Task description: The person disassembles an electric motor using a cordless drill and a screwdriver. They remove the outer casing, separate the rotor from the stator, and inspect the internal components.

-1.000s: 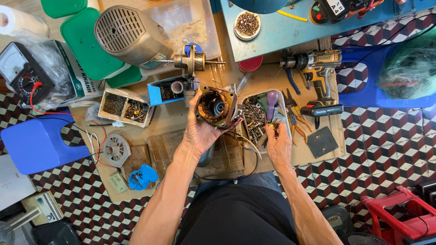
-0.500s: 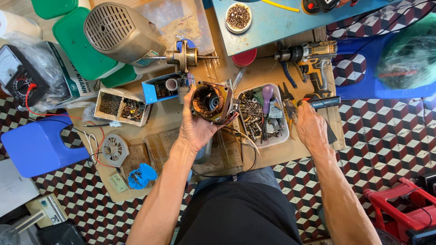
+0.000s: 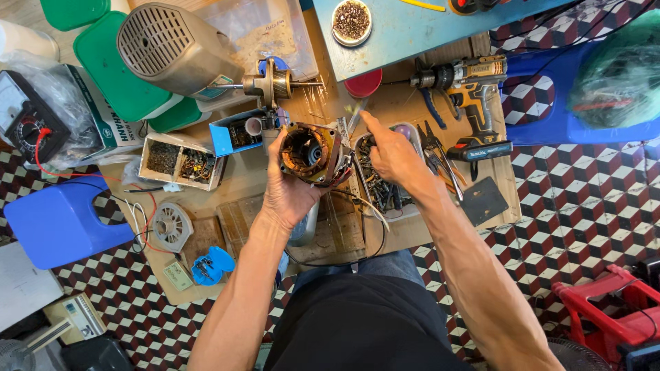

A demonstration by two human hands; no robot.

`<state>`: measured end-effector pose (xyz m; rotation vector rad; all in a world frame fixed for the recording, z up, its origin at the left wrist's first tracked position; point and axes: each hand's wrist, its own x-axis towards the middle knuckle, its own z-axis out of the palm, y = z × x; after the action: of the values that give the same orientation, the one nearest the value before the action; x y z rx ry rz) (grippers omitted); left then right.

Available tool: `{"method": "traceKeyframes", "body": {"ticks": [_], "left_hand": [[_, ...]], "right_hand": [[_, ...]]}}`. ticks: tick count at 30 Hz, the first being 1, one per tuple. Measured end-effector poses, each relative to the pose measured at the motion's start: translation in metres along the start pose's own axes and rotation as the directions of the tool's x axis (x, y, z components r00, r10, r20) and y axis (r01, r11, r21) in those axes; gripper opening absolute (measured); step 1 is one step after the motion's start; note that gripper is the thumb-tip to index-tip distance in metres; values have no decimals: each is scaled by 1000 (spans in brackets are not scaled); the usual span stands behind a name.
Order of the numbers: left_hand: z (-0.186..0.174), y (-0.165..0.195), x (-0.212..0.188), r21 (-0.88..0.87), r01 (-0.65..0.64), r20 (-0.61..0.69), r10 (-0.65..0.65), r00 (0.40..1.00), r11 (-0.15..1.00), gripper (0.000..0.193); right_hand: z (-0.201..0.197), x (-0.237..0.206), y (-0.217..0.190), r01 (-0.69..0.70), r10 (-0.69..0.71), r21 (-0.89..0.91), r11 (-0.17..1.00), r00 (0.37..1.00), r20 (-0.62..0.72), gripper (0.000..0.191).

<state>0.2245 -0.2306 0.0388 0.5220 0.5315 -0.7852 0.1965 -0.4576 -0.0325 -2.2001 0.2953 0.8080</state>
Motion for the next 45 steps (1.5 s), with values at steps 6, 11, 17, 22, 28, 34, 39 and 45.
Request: {"method": "traceKeyframes", "body": {"ticks": [6, 11, 17, 22, 28, 34, 39, 45], "left_hand": [[-2, -1, 1, -28, -3, 0, 3, 1000, 1000, 68], [-5, -1, 2, -17, 10, 54, -9, 999, 1000, 74], [-9, 0, 2, -22, 9, 32, -8, 999, 1000, 73], [-9, 1, 1, -12, 0, 23, 0, 1000, 1000, 74], [-9, 1, 2, -16, 12, 52, -11, 999, 1000, 73], [-11, 0, 2, -24, 8, 38, -7, 999, 1000, 73], [-12, 4, 1, -23, 32, 36, -31, 999, 999, 73], [-9, 2, 2, -15, 18, 42, -18, 999, 1000, 74]], "right_hand": [[62, -36, 45, 21, -119, -412, 911, 970, -213, 35], [82, -56, 64, -128, 32, -457, 880, 977, -212, 20], [81, -31, 50, -146, 68, -311, 939, 966, -248, 29], [86, -7, 52, -176, 139, -235, 956, 976, -167, 54], [78, -33, 73, -116, 126, -353, 929, 992, 6, 52], [77, -17, 64, -114, 59, -302, 947, 981, -186, 41], [88, 0, 65, -128, 91, -342, 931, 988, -122, 38], [83, -18, 70, -101, 44, -401, 911, 988, -149, 21]]}}
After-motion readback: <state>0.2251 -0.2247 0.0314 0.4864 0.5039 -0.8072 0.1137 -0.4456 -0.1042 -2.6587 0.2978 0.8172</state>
